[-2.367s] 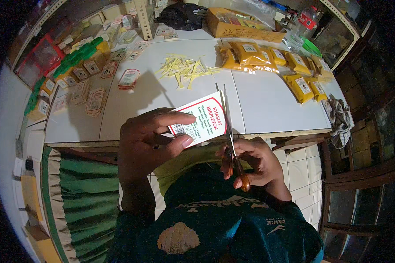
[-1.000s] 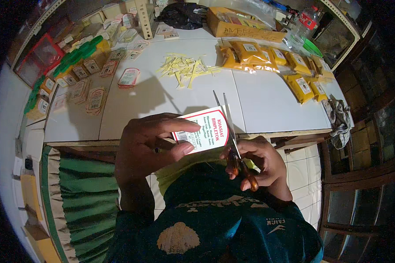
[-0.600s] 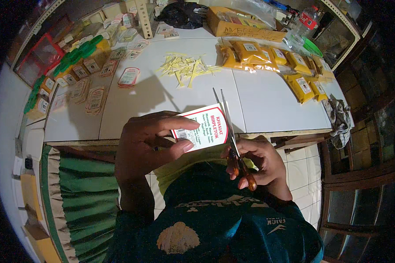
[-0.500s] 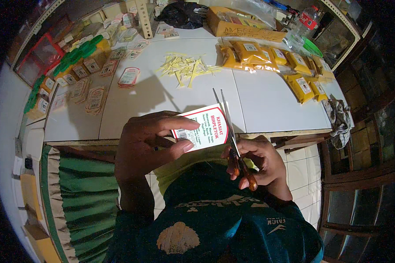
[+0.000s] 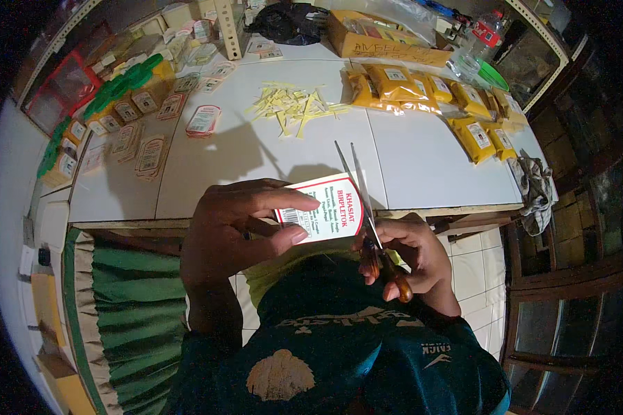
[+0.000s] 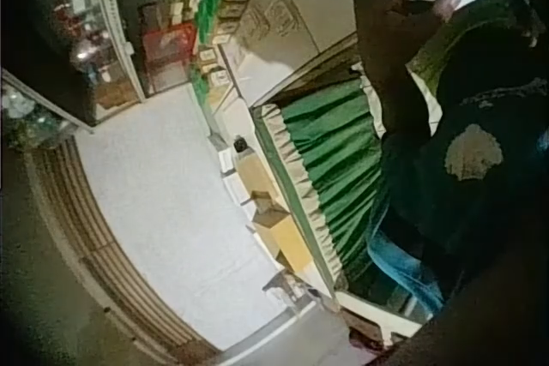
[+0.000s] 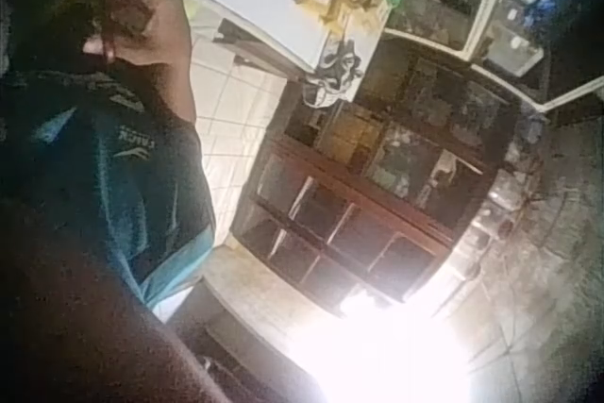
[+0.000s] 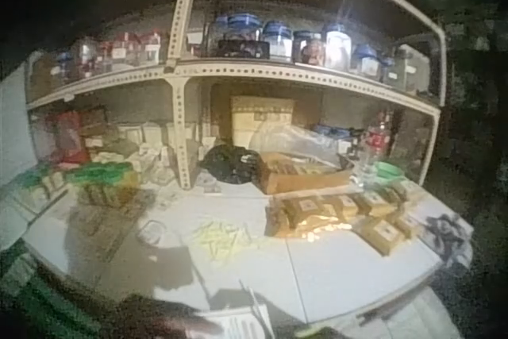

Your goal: Using scissors to cut out printed paper labels for herbal beverage packets.

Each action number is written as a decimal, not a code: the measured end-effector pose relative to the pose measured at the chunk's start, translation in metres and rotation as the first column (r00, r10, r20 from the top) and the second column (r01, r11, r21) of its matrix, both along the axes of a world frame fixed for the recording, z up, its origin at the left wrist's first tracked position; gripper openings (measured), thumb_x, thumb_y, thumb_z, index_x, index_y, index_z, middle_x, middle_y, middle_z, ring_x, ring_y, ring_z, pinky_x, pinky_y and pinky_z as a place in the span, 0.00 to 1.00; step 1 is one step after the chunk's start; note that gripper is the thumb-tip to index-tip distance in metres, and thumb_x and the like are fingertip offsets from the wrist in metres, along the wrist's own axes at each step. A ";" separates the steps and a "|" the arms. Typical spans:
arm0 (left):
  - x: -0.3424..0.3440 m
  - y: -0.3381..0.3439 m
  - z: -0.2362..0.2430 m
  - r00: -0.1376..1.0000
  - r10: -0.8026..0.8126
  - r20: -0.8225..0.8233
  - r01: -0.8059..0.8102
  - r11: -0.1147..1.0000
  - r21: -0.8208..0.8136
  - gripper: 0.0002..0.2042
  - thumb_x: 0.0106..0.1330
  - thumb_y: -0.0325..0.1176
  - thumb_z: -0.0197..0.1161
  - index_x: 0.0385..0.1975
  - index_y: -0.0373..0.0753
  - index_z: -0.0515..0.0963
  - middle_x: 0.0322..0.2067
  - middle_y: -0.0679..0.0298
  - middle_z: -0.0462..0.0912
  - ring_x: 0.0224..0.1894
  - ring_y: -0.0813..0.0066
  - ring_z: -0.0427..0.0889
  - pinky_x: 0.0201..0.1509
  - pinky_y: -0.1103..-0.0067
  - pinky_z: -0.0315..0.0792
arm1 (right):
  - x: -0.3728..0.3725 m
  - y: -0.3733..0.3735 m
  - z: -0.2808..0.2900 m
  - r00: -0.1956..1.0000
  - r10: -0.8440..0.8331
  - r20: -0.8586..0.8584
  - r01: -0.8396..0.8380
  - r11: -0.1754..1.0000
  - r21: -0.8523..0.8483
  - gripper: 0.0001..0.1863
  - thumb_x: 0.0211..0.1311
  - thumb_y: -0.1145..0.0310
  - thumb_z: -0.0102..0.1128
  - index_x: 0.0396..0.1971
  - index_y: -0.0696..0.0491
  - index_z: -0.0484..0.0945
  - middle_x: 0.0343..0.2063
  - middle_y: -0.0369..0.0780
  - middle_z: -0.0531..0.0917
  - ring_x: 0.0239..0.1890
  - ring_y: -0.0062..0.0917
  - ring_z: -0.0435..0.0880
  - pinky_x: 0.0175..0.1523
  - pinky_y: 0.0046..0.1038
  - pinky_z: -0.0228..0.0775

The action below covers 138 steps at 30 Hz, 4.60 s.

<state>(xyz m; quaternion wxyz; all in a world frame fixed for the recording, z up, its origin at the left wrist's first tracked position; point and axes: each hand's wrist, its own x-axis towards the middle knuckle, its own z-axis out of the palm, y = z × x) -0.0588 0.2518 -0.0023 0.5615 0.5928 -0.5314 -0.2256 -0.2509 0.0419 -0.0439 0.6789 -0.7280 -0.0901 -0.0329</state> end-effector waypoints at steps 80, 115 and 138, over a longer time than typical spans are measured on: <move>0.015 -0.007 0.008 0.985 -0.092 -0.148 0.137 0.933 0.334 0.15 0.54 0.22 0.66 0.43 0.32 0.80 0.43 0.56 0.82 0.45 0.71 0.82 0.50 0.77 0.75 | 0.006 -0.015 -0.008 0.999 -0.042 -0.012 0.041 0.996 -0.086 0.28 0.36 0.65 0.80 0.40 0.59 0.77 0.23 0.35 0.82 0.25 0.17 0.79 0.31 0.21 0.67; -0.025 -0.036 -0.144 0.762 -0.512 0.397 0.130 0.721 0.681 0.25 0.71 0.29 0.40 0.67 0.58 0.56 0.62 0.57 0.68 0.52 0.54 0.79 0.58 0.66 0.74 | 0.058 -0.053 -0.032 0.907 -0.416 0.065 0.406 0.905 0.130 0.20 0.57 0.67 0.67 0.47 0.57 0.72 0.28 0.31 0.76 0.32 0.15 0.77 0.35 0.17 0.70; -0.015 -0.064 -0.197 0.764 -0.591 0.257 0.360 0.722 0.591 0.30 0.63 0.19 0.46 0.66 0.51 0.59 0.59 0.51 0.69 0.58 0.52 0.72 0.63 0.65 0.67 | 0.054 -0.051 -0.025 0.924 -0.381 0.033 0.380 0.924 0.037 0.20 0.59 0.66 0.65 0.47 0.59 0.71 0.32 0.35 0.77 0.35 0.18 0.77 0.42 0.22 0.72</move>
